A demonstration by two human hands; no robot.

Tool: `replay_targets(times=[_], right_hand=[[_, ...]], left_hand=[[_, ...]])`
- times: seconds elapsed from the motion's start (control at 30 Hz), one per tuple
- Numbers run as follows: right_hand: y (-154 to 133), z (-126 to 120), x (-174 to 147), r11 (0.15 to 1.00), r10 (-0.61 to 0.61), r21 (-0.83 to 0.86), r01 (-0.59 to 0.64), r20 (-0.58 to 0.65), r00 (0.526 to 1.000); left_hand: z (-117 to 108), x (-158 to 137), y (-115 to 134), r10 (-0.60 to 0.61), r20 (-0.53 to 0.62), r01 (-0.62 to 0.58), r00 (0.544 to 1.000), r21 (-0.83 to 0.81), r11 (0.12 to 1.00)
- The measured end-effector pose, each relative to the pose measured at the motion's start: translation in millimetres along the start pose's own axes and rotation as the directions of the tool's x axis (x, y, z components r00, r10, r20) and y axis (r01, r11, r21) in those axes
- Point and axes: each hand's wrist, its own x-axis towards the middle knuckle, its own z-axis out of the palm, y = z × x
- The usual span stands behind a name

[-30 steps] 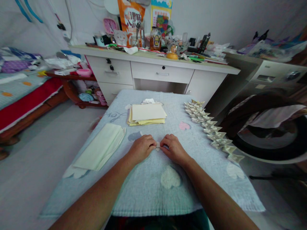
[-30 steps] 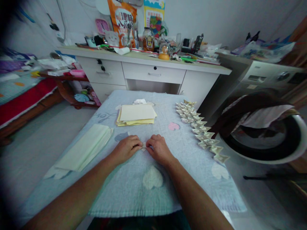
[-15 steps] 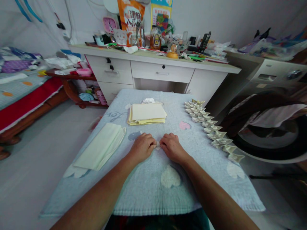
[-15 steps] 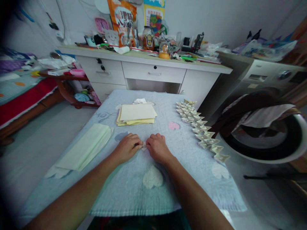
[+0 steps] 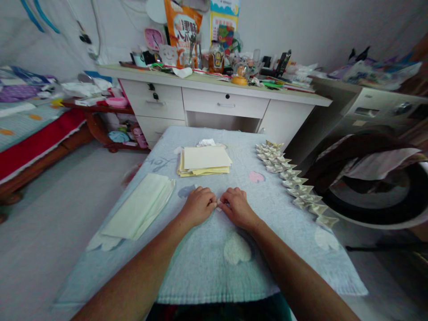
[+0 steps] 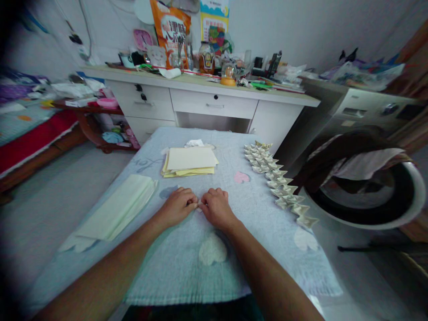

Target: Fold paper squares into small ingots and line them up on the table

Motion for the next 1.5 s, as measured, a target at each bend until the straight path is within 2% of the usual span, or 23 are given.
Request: replay_targets(times=[0.27,0.53,0.87,1.23,1.33,1.5], right_hand=[[-3.5,0.0,-1.7,0.997,-0.062,-0.046,0.061,-0.018,0.998],[-6.4,-0.3,-0.7,0.988,-0.097,-0.122,0.095,-0.005,0.995],[-6.8,-0.8,6.5,0.998,-0.024,-0.065,0.028,0.056,0.998],[3.9,-1.6,1.9,0.995,0.009,0.096,-0.008,-0.006,1.000],[4.7,-0.5,1.2,0.996,0.035,0.084,-0.033,-0.025,0.999],[1.9,0.2,3.2,0.996,0.084,0.014,-0.084,0.014,0.996]], left_hand=[[-5.9,-3.1,-2.2,0.046,0.023,-0.045,0.999,-0.048,0.998],[-3.8,-4.0,-6.1,0.012,-0.032,-0.017,0.999,-0.152,0.988],[-5.9,-4.4,-5.0,0.029,-0.012,-0.030,1.000,-0.095,0.995],[-4.0,-0.7,-1.3,0.012,0.011,-0.012,1.000,-0.020,1.000],[-3.7,-0.4,-1.4,0.015,0.010,-0.014,1.000,-0.015,1.000],[-3.1,-1.0,0.9,-0.005,0.002,0.005,1.000,0.011,1.000]])
